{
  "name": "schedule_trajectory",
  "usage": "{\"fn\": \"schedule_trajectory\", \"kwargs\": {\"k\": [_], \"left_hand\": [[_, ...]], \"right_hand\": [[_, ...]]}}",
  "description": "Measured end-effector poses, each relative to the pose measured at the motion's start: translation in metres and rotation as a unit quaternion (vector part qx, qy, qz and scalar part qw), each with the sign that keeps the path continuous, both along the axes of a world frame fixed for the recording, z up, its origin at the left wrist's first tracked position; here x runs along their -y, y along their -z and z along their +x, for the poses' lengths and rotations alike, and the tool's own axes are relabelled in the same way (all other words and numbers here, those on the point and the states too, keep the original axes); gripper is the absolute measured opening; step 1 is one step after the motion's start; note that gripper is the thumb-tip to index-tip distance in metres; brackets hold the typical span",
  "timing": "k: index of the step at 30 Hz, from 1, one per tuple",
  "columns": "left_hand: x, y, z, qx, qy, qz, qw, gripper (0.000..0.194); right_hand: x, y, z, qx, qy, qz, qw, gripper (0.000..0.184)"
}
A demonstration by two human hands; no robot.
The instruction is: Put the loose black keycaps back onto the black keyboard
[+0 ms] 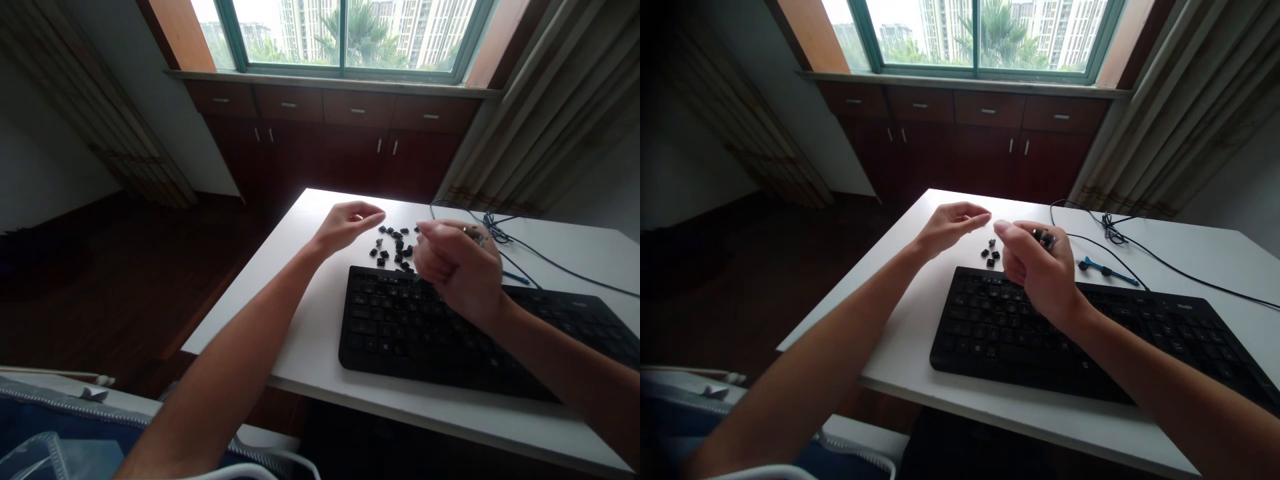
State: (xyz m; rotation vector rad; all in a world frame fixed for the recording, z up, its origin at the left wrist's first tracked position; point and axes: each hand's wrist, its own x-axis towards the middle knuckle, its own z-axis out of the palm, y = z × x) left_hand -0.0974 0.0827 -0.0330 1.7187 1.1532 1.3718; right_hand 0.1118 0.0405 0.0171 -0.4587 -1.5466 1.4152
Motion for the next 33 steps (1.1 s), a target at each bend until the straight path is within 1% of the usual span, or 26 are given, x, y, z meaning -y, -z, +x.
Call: {"fn": "schedule_trajectory", "kwargs": {"k": [2, 4, 5, 7, 8, 9, 11, 13, 14, 15, 16, 17, 18, 20, 21, 22, 23, 24, 25, 29, 33], "left_hand": [[-0.005, 0.004, -0.004, 0.052, -0.057, 0.002, 0.997, 0.038], [-0.009, 0.006, -0.007, 0.091, -0.100, 0.000, 0.991, 0.038], [-0.010, 0.007, -0.008, 0.103, -0.112, -0.001, 0.988, 0.037], [-0.011, 0.008, -0.008, 0.116, -0.118, 0.000, 0.986, 0.036], [-0.011, 0.008, -0.008, 0.117, -0.116, 0.001, 0.986, 0.036], [-0.011, 0.008, -0.007, 0.113, -0.110, 0.001, 0.987, 0.037], [-0.009, 0.008, -0.004, 0.088, -0.096, 0.004, 0.992, 0.037], [-0.007, 0.008, -0.001, 0.035, -0.082, 0.018, 0.996, 0.037], [-0.005, 0.008, 0.002, -0.001, -0.077, 0.029, 0.997, 0.036], [-0.004, 0.009, 0.004, -0.041, -0.075, 0.042, 0.995, 0.034], [-0.002, 0.010, 0.006, -0.083, -0.075, 0.053, 0.992, 0.032], [-0.001, 0.011, 0.008, -0.125, -0.074, 0.061, 0.987, 0.030], [0.001, 0.012, 0.011, -0.168, -0.074, 0.069, 0.981, 0.028], [0.004, 0.014, 0.014, -0.256, -0.066, 0.091, 0.960, 0.024], [0.005, 0.015, 0.016, -0.300, -0.060, 0.103, 0.947, 0.022], [0.007, 0.015, 0.018, -0.335, -0.055, 0.113, 0.934, 0.022], [0.008, 0.015, 0.019, -0.364, -0.049, 0.121, 0.922, 0.022], [0.009, 0.014, 0.020, -0.385, -0.046, 0.128, 0.913, 0.022], [0.010, 0.013, 0.021, -0.400, -0.044, 0.134, 0.905, 0.023], [0.013, 0.009, 0.025, -0.441, -0.048, 0.155, 0.883, 0.025], [0.015, 0.007, 0.026, -0.459, -0.049, 0.169, 0.871, 0.025]], "right_hand": [[-0.001, 0.000, -0.013, -0.083, -0.016, -0.015, 0.996, 0.049], [-0.001, 0.010, -0.023, -0.102, -0.022, -0.009, 0.995, 0.048], [-0.001, 0.017, -0.026, -0.071, -0.033, 0.003, 0.997, 0.048], [0.000, 0.029, -0.031, -0.017, -0.049, -0.002, 0.999, 0.049], [0.001, 0.032, -0.032, 0.010, -0.052, 0.003, 0.999, 0.050], [0.002, 0.030, -0.032, 0.012, -0.051, 0.005, 0.999, 0.050], [0.001, 0.018, -0.027, 0.003, -0.047, 0.017, 0.999, 0.051], [-0.007, -0.003, -0.014, 0.019, -0.040, 0.036, 0.998, 0.050], [-0.014, -0.013, -0.005, 0.055, -0.029, 0.053, 0.997, 0.049], [-0.024, -0.023, 0.007, 0.113, -0.017, 0.073, 0.991, 0.048], [-0.036, -0.031, 0.021, 0.187, 0.019, 0.110, 0.976, 0.045], [-0.050, -0.037, 0.036, 0.278, 0.067, 0.148, 0.947, 0.038], [-0.064, -0.041, 0.052, 0.370, 0.112, 0.173, 0.906, 0.034], [-0.092, -0.041, 0.083, 0.529, 0.193, 0.179, 0.807, 0.038], [-0.104, -0.038, 0.095, 0.589, 0.210, 0.174, 0.761, 0.039], [-0.113, -0.033, 0.106, 0.640, 0.214, 0.161, 0.721, 0.039], [-0.120, -0.028, 0.114, 0.675, 0.198, 0.147, 0.696, 0.037], [-0.125, -0.023, 0.120, 0.690, 0.187, 0.137, 0.686, 0.035], [-0.127, -0.017, 0.124, 0.697, 0.170, 0.128, 0.684, 0.033], [-0.123, -0.003, 0.130, 0.691, 0.118, 0.107, 0.705, 0.026], [-0.118, 0.001, 0.138, 0.682, 0.095, 0.108, 0.717, 0.026]]}}
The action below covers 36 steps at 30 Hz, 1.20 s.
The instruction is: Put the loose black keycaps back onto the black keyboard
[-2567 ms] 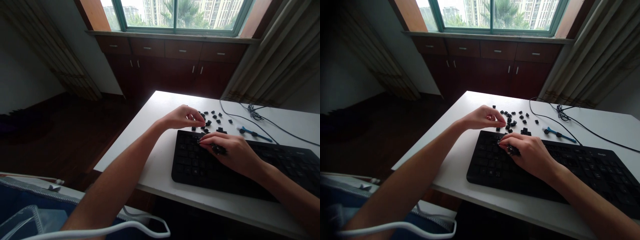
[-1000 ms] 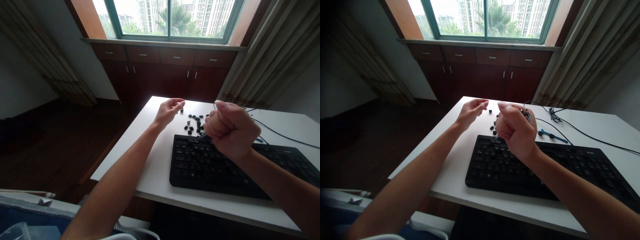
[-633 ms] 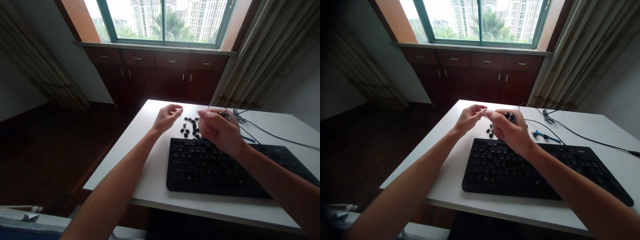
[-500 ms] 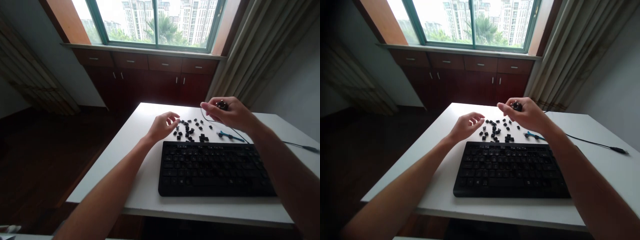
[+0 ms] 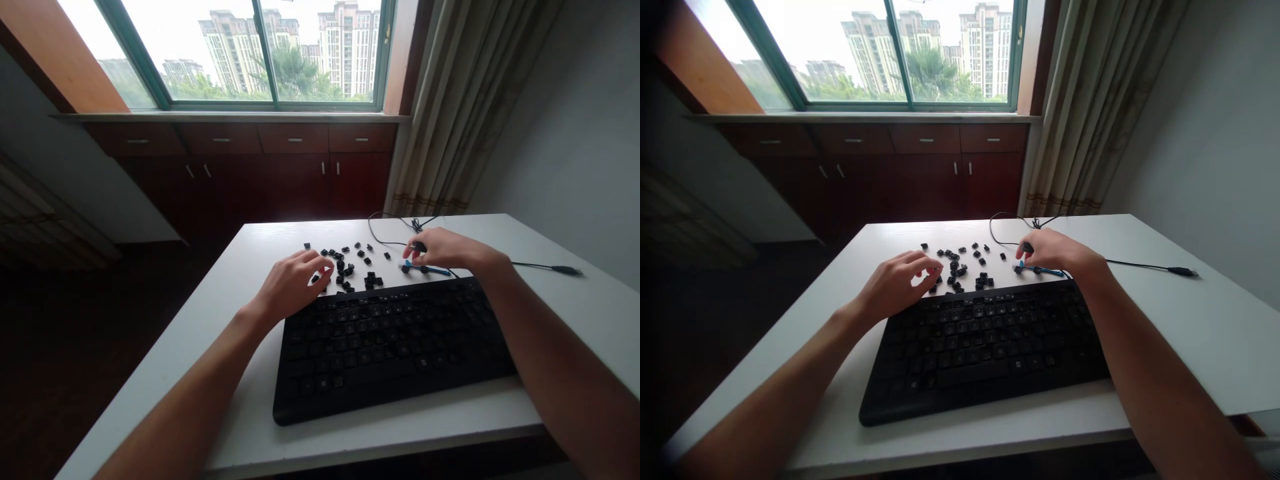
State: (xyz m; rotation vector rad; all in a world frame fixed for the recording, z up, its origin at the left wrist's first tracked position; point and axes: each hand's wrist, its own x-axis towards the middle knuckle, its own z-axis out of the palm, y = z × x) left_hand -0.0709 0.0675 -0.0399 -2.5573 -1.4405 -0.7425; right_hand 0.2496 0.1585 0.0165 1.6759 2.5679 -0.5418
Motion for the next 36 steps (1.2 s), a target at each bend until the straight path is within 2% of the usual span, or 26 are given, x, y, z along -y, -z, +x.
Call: {"fn": "schedule_trajectory", "kwargs": {"k": [5, 10, 17, 20, 23, 27, 31, 36], "left_hand": [[0.002, 0.001, 0.004, -0.013, 0.015, 0.005, 1.000, 0.025], [0.004, 0.000, 0.006, -0.023, 0.018, 0.003, 1.000, 0.026], [-0.004, -0.002, -0.017, -0.003, -0.099, -0.009, 0.995, 0.029], [-0.008, 0.002, -0.027, -0.007, -0.121, -0.034, 0.992, 0.031], [-0.011, 0.007, -0.032, 0.014, -0.116, -0.060, 0.991, 0.037], [-0.012, 0.012, -0.029, 0.086, -0.063, -0.108, 0.988, 0.043], [-0.015, 0.016, -0.023, 0.135, -0.051, -0.122, 0.982, 0.043], [-0.019, 0.020, -0.023, 0.183, -0.062, -0.142, 0.971, 0.036]], "right_hand": [[-0.001, 0.001, 0.026, 0.006, 0.008, 0.007, 1.000, 0.028], [-0.003, 0.010, 0.042, 0.009, 0.021, -0.017, 1.000, 0.036], [0.002, 0.017, 0.029, -0.001, 0.017, -0.028, 0.999, 0.033], [0.001, 0.020, 0.027, 0.005, 0.021, -0.024, 0.999, 0.030], [-0.002, 0.023, 0.030, 0.018, 0.035, -0.017, 0.999, 0.029], [-0.002, 0.021, 0.032, 0.023, 0.047, -0.005, 0.999, 0.038], [0.002, 0.013, 0.016, 0.003, 0.022, 0.053, 0.998, 0.036], [0.004, 0.010, -0.032, -0.048, -0.032, 0.108, 0.992, 0.035]]}}
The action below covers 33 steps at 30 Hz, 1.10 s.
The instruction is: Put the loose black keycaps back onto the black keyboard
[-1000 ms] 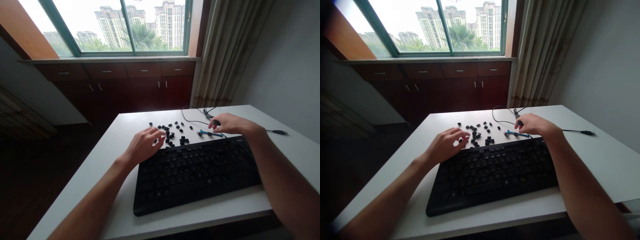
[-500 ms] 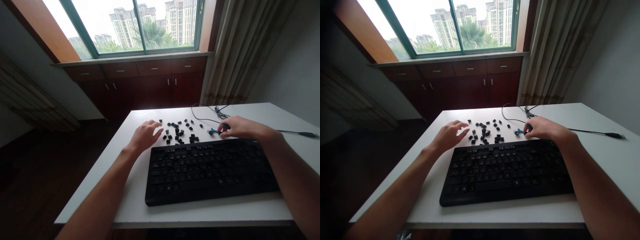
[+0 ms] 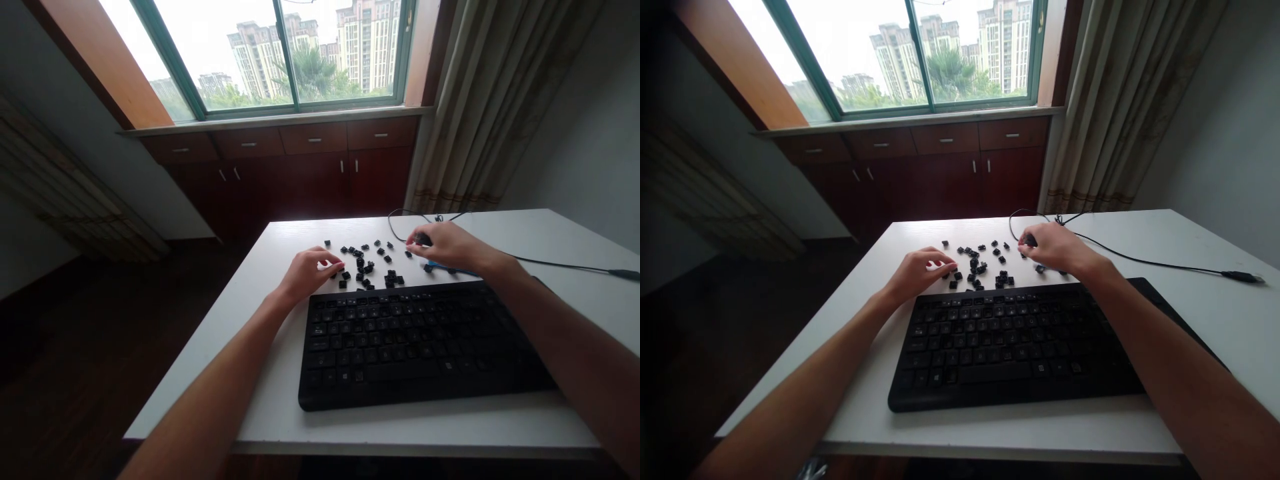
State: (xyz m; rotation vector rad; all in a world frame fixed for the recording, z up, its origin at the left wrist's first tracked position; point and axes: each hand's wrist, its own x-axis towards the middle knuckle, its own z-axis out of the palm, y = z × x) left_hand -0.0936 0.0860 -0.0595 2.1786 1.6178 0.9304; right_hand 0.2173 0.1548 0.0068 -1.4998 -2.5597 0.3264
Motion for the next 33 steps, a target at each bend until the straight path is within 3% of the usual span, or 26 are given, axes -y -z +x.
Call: {"fn": "schedule_trajectory", "kwargs": {"k": [5, 9, 17, 25, 29, 33], "left_hand": [[-0.002, 0.000, -0.003, 0.018, -0.003, -0.020, 1.000, 0.036], [-0.004, -0.001, -0.004, 0.030, -0.007, -0.027, 0.999, 0.037], [0.001, -0.010, -0.010, 0.035, -0.023, -0.012, 0.999, 0.047], [0.007, -0.018, -0.019, -0.019, 0.045, -0.091, 0.995, 0.055], [0.005, -0.015, -0.019, -0.003, 0.045, -0.081, 0.996, 0.051], [0.007, -0.018, -0.004, 0.051, 0.037, 0.018, 0.998, 0.041]], "right_hand": [[-0.011, 0.014, -0.044, 0.008, -0.031, 0.007, 0.999, 0.034], [-0.020, 0.028, -0.061, 0.028, -0.024, 0.012, 0.999, 0.042], [-0.021, 0.042, -0.060, 0.014, -0.025, 0.007, 1.000, 0.032], [-0.007, 0.033, -0.046, -0.134, -0.021, -0.034, 0.990, 0.027], [0.001, 0.018, -0.035, -0.240, -0.001, -0.135, 0.961, 0.043], [0.007, 0.011, -0.027, -0.365, -0.022, -0.283, 0.887, 0.049]]}}
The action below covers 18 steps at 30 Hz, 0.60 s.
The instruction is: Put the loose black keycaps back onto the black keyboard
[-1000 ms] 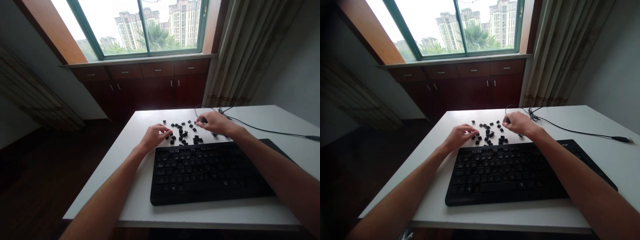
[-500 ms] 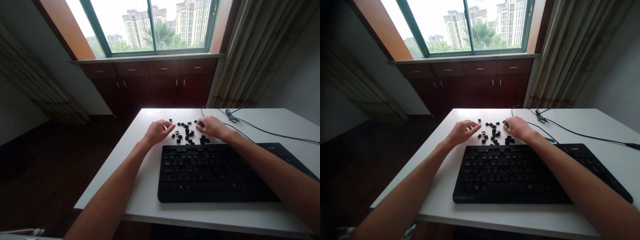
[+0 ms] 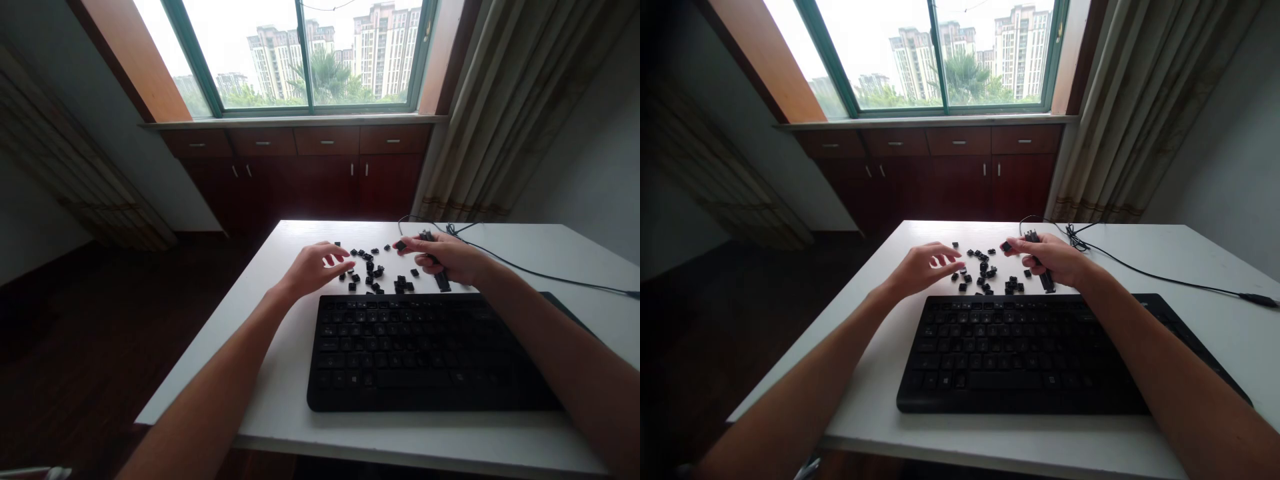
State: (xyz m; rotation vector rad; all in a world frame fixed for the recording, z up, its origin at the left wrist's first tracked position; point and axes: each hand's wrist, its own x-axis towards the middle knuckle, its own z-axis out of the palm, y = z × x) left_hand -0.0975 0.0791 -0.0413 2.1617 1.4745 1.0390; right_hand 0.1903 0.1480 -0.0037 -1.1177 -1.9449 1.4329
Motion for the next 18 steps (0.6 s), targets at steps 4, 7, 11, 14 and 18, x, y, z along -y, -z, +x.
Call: {"fn": "schedule_trajectory", "kwargs": {"k": [4, 7, 11, 14, 18], "left_hand": [[0.013, -0.007, 0.034, 0.071, 0.015, 0.095, 0.993, 0.040], [0.023, -0.010, 0.056, 0.101, 0.042, 0.115, 0.987, 0.043], [0.030, -0.011, 0.066, 0.129, 0.041, 0.137, 0.981, 0.035], [0.030, -0.012, 0.066, 0.133, 0.041, 0.149, 0.979, 0.031], [0.030, -0.013, 0.065, 0.126, 0.048, 0.161, 0.978, 0.029]], "right_hand": [[0.011, -0.003, -0.002, -0.090, -0.038, -0.104, 0.990, 0.044], [0.024, -0.004, -0.011, -0.143, -0.056, -0.181, 0.971, 0.039], [0.039, -0.003, -0.023, -0.157, -0.073, -0.218, 0.960, 0.038], [0.043, -0.003, -0.025, -0.165, -0.070, -0.228, 0.957, 0.037], [0.043, -0.003, -0.022, -0.171, -0.054, -0.217, 0.959, 0.035]]}}
